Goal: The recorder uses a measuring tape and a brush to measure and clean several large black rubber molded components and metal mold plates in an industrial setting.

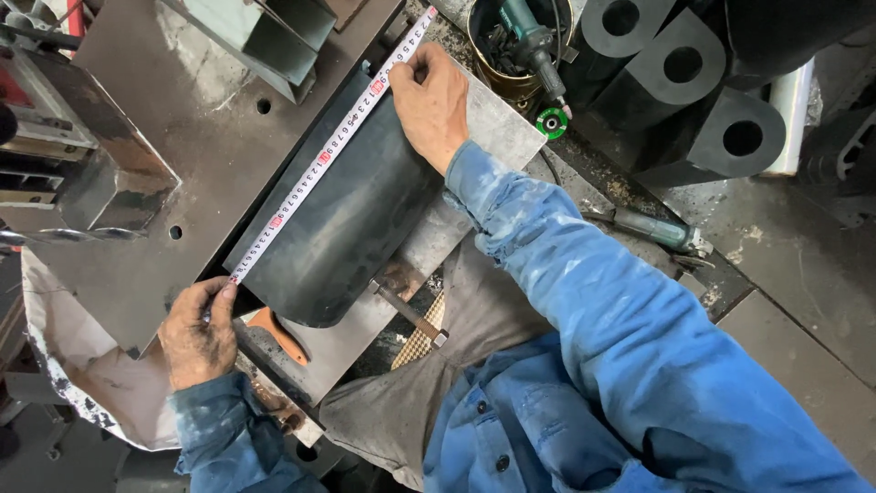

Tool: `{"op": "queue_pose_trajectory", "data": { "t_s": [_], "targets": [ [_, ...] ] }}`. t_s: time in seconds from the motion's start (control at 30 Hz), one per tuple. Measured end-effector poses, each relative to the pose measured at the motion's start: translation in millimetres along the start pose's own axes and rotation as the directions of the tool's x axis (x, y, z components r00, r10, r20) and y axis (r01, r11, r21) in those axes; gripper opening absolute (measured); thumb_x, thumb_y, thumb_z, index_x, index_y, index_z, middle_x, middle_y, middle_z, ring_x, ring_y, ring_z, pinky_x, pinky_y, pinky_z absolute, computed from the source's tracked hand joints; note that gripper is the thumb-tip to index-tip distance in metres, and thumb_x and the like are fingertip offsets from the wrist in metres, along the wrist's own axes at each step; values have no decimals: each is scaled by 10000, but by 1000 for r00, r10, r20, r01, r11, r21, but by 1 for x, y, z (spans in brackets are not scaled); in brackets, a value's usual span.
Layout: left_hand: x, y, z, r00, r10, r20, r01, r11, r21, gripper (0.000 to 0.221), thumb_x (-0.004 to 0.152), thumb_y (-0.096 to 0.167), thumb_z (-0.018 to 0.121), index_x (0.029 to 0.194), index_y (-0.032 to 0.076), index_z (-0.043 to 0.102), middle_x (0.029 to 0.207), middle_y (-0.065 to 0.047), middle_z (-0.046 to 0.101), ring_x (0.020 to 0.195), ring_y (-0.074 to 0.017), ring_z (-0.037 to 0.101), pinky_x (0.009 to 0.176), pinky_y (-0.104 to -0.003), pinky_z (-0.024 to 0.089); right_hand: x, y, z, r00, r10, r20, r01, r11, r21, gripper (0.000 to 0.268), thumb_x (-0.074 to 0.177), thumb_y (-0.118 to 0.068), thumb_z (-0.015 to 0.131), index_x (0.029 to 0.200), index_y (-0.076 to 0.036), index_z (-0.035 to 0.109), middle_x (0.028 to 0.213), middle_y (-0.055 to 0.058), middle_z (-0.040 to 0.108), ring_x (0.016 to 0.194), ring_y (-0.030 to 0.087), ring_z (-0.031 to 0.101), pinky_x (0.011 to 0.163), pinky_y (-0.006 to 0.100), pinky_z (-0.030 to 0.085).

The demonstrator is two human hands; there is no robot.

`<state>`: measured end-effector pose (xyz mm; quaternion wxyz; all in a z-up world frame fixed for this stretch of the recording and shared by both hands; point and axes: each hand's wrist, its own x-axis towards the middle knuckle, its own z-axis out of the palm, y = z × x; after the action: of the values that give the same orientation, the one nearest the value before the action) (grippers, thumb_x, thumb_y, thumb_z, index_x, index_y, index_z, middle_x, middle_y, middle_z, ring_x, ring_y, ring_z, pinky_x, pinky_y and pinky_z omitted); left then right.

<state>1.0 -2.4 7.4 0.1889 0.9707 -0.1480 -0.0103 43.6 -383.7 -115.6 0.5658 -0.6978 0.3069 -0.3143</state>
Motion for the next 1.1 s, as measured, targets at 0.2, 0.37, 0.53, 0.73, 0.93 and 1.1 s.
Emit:
{"op": "queue_pose_trajectory", "data": {
  "t_s": [0.2, 0.37, 0.53, 0.73, 0.93, 1.1],
  "targets": [
    [0, -1, 0, 1000, 28, -1, -28, 999, -20, 139, 1045, 162, 721, 1123, 47, 730, 947, -121, 689, 819, -231, 655, 756, -357, 505, 0, 0, -1, 1000, -13, -7, 13, 1000, 14, 197, 847, -194, 659, 824, -3, 614, 675, 113, 626, 631, 257, 604, 645, 412, 508],
    [1, 3, -1, 1000, 5, -4, -5, 1000, -23, 146, 1038, 164, 728, 1127, 48, 734, 933, -120, 692, 801, -224, 654, 732, -353, 506, -1, -2, -2, 1000, -15, -21, 15, 1000, 6, 198, 853, -201, 656, 837, -8, 616, 684, 109, 635, 642, 248, 617, 658, 414, 506],
    [1, 3, -1, 1000, 21, 1, -21, 1000, 2, 150, 1040, 168, 734, 1133, 50, 737, 934, -119, 696, 801, -208, 648, 753, -349, 509, -2, -4, -4, 1000, 19, 7, -20, 999, 43, 208, 866, -196, 647, 823, -4, 580, 689, 114, 616, 639, 260, 598, 664, 414, 511],
    [3, 8, -4, 999, -37, 31, 37, 999, -1, 162, 1038, 182, 724, 1142, 59, 742, 902, -114, 702, 784, -219, 653, 729, -351, 505, -2, -8, -8, 999, 26, 35, -28, 997, 66, 200, 876, -208, 643, 850, -13, 607, 692, 90, 639, 641, 224, 614, 671, 399, 517],
    [1, 4, -3, 1000, 16, 2, -16, 1000, -11, 153, 1052, 180, 721, 1142, 58, 735, 941, -123, 702, 813, -228, 664, 757, -356, 512, -3, -15, -9, 999, 34, 13, -35, 998, 55, 177, 848, -183, 653, 874, -8, 648, 686, 87, 634, 618, 203, 596, 633, 378, 512],
    [2, -5, -1, 1000, 25, 7, -25, 1000, 7, 151, 1050, 175, 719, 1143, 58, 738, 965, -134, 705, 825, -246, 672, 755, -369, 515, -4, -6, -5, 1000, 23, -5, -23, 999, 22, 167, 849, -169, 664, 850, -5, 630, 684, 87, 617, 625, 186, 578, 624, 364, 511]
  ]
}}
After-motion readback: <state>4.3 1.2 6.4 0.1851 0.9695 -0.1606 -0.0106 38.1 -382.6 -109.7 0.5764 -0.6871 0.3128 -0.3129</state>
